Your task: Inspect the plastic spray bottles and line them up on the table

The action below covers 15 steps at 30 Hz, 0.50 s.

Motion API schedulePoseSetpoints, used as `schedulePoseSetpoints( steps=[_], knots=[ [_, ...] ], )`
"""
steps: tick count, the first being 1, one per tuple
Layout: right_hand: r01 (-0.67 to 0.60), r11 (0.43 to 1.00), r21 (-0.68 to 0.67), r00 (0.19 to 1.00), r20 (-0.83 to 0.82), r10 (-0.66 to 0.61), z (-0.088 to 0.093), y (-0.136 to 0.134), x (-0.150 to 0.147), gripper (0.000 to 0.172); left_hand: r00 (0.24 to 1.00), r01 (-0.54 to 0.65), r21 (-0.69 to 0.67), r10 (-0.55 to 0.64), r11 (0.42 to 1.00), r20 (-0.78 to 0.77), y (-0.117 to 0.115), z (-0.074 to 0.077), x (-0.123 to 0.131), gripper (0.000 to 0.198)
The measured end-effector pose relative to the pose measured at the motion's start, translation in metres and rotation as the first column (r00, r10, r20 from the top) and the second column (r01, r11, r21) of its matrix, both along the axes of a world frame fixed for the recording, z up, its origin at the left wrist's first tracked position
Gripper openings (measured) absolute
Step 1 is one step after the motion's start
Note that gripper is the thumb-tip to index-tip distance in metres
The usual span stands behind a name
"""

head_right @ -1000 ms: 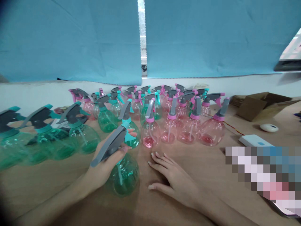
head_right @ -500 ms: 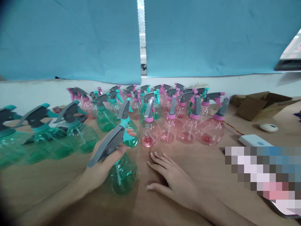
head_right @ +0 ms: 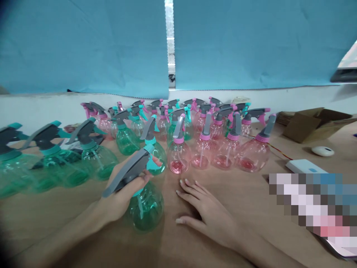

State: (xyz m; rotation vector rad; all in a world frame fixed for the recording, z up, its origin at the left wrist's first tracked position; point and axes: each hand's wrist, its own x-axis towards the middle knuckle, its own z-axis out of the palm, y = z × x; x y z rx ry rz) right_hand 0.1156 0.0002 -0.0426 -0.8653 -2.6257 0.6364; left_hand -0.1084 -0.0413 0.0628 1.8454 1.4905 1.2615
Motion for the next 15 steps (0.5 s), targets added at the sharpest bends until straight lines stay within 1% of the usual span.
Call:
schedulePoseSetpoints(
  steps=[3, 5, 9, 15],
  knots=[
    [0.002, 1.0, -0.001, 1.0, -0.005, -0.002, 0.0005, -0.0004, -0.0004, 0.063, 0.999, 0.021, 0.014, -0.02, 1.0, -0.031, 0.0003, 0.0016, -0.0013, 0.003],
    [0.004, 1.0, 0.0, 1.0, 0.005, -0.004, 0.0008, -0.0005, -0.0005, 0.062, 0.999, 0.014, 0.02, -0.013, 1.0, -0.04, 0.0006, 0.0013, -0.0024, 0.003],
    [0.003, 1.0, 0.002, 1.0, 0.009, -0.003, -0.0001, 0.0, -0.0001, 0.061, 0.998, 0.031, -0.004, -0.031, 1.0, -0.05, 0.0011, -0.0002, -0.0037, 0.008],
    [0.003, 1.0, 0.0, 1.0, -0.021, -0.003, -0.0018, 0.0005, 0.0004, 0.063, 1.0, -0.008, 0.003, 0.008, 1.0, -0.028, 0.0003, -0.0035, -0.0018, 0.007]
  ],
)
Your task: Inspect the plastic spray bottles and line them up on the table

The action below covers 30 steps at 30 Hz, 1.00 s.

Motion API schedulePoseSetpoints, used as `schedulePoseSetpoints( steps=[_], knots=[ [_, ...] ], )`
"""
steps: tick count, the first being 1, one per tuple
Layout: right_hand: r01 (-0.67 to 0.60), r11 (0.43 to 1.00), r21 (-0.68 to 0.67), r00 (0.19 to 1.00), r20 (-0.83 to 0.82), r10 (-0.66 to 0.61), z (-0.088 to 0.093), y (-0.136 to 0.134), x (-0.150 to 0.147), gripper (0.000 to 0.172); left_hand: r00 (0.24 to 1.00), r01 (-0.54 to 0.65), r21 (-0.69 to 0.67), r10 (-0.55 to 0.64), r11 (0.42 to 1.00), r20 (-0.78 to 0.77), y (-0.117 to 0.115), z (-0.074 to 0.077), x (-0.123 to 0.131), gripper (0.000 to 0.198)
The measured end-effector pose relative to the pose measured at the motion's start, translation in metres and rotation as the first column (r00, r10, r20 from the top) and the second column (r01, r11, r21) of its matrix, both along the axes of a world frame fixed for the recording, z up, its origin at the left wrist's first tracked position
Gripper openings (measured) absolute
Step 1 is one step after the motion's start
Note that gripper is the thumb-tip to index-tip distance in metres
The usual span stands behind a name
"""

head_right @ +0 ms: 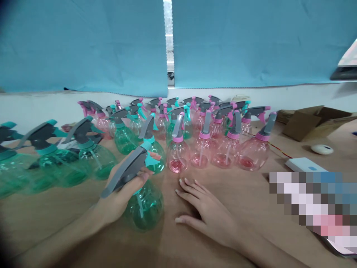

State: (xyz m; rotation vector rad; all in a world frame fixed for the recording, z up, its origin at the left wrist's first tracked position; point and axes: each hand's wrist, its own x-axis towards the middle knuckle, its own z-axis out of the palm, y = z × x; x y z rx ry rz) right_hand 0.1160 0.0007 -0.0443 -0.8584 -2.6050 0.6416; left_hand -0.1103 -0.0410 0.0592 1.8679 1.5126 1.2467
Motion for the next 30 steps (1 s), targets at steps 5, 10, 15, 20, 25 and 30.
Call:
schedulePoseSetpoints(
  steps=[5, 10, 15, 20, 25, 30],
  knots=[
    [-0.004, 1.0, 0.005, 1.0, 0.023, 0.003, 0.0008, 0.0, 0.0001, 0.063, 1.0, -0.012, 0.01, 0.012, 1.0, 0.004, 0.0, -0.0022, 0.0013, 0.004],
    [-0.001, 1.0, 0.018, 0.999, 0.053, 0.0, 0.0016, 0.0001, -0.0003, 0.064, 1.0, -0.003, 0.033, 0.003, 0.999, 0.01, 0.0006, -0.0014, 0.0019, 0.006],
    [0.002, 1.0, 0.016, 0.999, 0.045, -0.003, 0.0032, -0.0006, -0.0004, 0.064, 1.0, -0.012, 0.062, 0.011, 0.998, 0.009, 0.0005, -0.0006, 0.0024, 0.006],
    [0.005, 1.0, 0.019, 0.999, 0.043, -0.006, 0.0032, -0.0006, -0.0005, 0.064, 0.999, -0.034, 0.056, 0.033, 0.998, 0.022, 0.0002, -0.0005, 0.0028, 0.003],
    [-0.004, 1.0, 0.029, 1.0, 0.027, 0.003, -0.0003, 0.0005, -0.0001, 0.063, 0.999, -0.037, 0.056, 0.037, 0.998, 0.008, -0.0003, 0.0, 0.0024, 0.002],
    [-0.007, 0.999, 0.044, 0.999, 0.05, 0.005, -0.0003, 0.0002, 0.0002, 0.063, 1.0, -0.023, 0.051, 0.023, 0.998, 0.001, -0.0002, 0.0001, 0.0032, 0.003]
  ],
)
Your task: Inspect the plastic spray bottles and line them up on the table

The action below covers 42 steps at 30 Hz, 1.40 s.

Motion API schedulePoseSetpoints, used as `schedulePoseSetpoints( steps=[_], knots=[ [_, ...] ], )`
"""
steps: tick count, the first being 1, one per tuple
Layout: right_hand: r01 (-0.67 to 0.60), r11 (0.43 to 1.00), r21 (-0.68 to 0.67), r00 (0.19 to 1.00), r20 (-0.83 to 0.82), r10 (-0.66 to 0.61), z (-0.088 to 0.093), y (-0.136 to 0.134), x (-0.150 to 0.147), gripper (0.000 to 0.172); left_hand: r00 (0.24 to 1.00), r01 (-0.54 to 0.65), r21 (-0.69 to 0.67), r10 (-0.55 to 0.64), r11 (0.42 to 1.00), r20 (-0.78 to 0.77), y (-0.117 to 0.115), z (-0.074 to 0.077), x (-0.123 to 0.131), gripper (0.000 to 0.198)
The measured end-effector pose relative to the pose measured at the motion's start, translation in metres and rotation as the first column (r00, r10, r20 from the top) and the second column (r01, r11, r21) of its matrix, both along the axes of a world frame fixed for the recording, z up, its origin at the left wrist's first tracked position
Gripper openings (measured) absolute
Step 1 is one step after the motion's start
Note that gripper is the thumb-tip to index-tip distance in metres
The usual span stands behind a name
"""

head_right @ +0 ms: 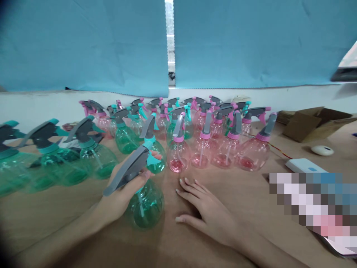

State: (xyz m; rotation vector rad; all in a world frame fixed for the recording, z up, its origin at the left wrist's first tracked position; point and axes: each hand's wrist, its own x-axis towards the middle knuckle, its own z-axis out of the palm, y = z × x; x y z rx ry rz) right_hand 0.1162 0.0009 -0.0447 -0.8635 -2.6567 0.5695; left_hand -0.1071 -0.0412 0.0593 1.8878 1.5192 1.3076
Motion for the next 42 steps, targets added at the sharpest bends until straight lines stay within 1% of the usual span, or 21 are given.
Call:
schedulePoseSetpoints(
  steps=[7, 14, 18, 26, 30, 34, 36, 39, 42],
  knots=[
    [0.011, 1.0, 0.001, 0.999, 0.039, -0.011, 0.0022, -0.001, -0.0007, 0.064, 1.0, 0.009, 0.014, -0.009, 1.0, -0.003, 0.0004, -0.0007, -0.0003, 0.003],
    [0.009, 1.0, -0.007, 1.0, -0.008, -0.009, -0.0007, -0.0003, -0.0005, 0.063, 1.0, 0.019, 0.002, -0.019, 1.0, -0.005, 0.0004, -0.001, 0.0005, 0.002],
    [0.005, 1.0, -0.013, 1.0, -0.03, -0.005, -0.0006, -0.0005, -0.0004, 0.062, 1.0, 0.018, 0.035, -0.018, 0.999, 0.002, 0.0015, -0.0007, 0.0, 0.004],
    [-0.002, 1.0, -0.011, 1.0, -0.022, 0.002, -0.0003, 0.0001, -0.0006, 0.063, 1.0, 0.014, 0.041, -0.014, 0.999, -0.017, 0.0008, -0.0007, 0.0, 0.004],
    [0.002, 1.0, -0.007, 1.0, 0.003, -0.002, 0.0002, 0.0002, -0.0005, 0.063, 1.0, 0.023, 0.015, -0.023, 1.0, 0.005, 0.0011, -0.0002, -0.0005, 0.004],
    [0.01, 1.0, -0.016, 1.0, 0.026, -0.01, 0.003, -0.0005, -0.0012, 0.063, 0.998, 0.059, -0.022, -0.058, 0.998, 0.027, 0.0007, 0.0016, -0.0019, 0.007],
    [0.012, 1.0, -0.019, 0.999, 0.029, -0.012, 0.0037, -0.0008, -0.0015, 0.064, 0.997, 0.073, -0.029, -0.073, 0.997, 0.018, 0.0007, 0.0025, -0.0028, 0.007],
    [0.013, 1.0, -0.022, 1.0, 0.016, -0.013, 0.0035, -0.0007, -0.0014, 0.063, 0.997, 0.074, -0.003, -0.074, 0.997, -0.005, 0.0008, 0.0025, -0.0041, 0.008],
    [0.009, 1.0, -0.028, 1.0, 0.003, -0.009, 0.003, -0.0003, -0.001, 0.062, 0.998, 0.064, -0.023, -0.065, 0.998, -0.016, 0.0009, 0.0022, -0.0048, 0.008]
  ],
)
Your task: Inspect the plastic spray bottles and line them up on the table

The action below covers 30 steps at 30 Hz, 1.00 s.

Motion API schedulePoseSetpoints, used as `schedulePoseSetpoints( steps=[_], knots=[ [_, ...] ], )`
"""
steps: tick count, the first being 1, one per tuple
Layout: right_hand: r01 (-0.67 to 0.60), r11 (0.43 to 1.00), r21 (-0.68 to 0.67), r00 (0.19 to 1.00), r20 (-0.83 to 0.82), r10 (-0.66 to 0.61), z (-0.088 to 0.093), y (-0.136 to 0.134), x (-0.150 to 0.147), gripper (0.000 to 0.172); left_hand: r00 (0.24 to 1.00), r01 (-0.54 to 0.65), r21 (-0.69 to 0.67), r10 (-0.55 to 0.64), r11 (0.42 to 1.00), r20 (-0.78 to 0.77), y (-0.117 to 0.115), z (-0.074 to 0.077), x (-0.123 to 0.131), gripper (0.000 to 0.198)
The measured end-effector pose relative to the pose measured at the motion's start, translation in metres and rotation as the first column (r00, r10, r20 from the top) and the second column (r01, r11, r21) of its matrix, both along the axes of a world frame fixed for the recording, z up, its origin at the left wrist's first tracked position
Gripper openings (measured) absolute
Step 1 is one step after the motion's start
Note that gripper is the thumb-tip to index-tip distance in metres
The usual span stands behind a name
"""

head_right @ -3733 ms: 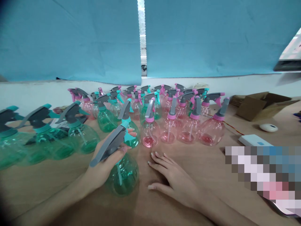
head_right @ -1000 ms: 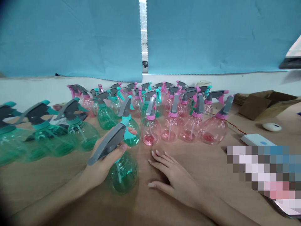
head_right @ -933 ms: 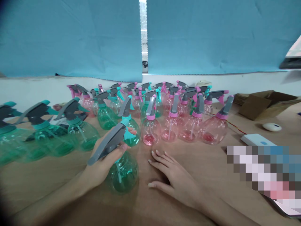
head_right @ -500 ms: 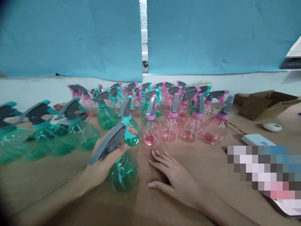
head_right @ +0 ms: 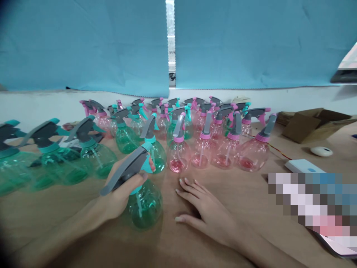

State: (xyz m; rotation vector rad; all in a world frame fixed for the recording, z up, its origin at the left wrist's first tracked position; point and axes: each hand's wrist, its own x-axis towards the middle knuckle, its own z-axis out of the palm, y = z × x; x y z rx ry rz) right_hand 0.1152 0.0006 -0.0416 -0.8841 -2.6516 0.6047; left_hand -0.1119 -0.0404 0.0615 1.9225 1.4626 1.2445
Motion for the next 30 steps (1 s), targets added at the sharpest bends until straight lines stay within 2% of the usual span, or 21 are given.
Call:
schedulePoseSetpoints(
  steps=[7, 13, 20, 30],
  knots=[
    [-0.003, 1.0, -0.012, 1.0, -0.011, 0.003, 0.002, -0.0004, 0.0003, 0.063, 1.0, -0.025, 0.032, 0.025, 0.999, -0.017, 0.0006, 0.0003, 0.0021, 0.006],
    [-0.001, 1.0, -0.006, 1.0, -0.013, 0.001, 0.0027, -0.0009, 0.0001, 0.062, 0.994, -0.105, -0.025, 0.106, 0.994, 0.033, -0.001, -0.0073, 0.0028, 0.005],
    [-0.007, 1.0, 0.018, 1.0, 0.004, 0.007, 0.0004, -0.0001, 0.0, 0.063, 0.996, -0.087, 0.044, 0.086, 0.995, 0.029, -0.0007, -0.0029, 0.0054, 0.005],
    [-0.014, 1.0, 0.009, 1.0, -0.026, 0.014, -0.001, 0.0006, 0.0003, 0.062, 0.996, -0.08, 0.034, 0.079, 0.996, 0.049, -0.0002, -0.0022, 0.0062, 0.01]
  ],
)
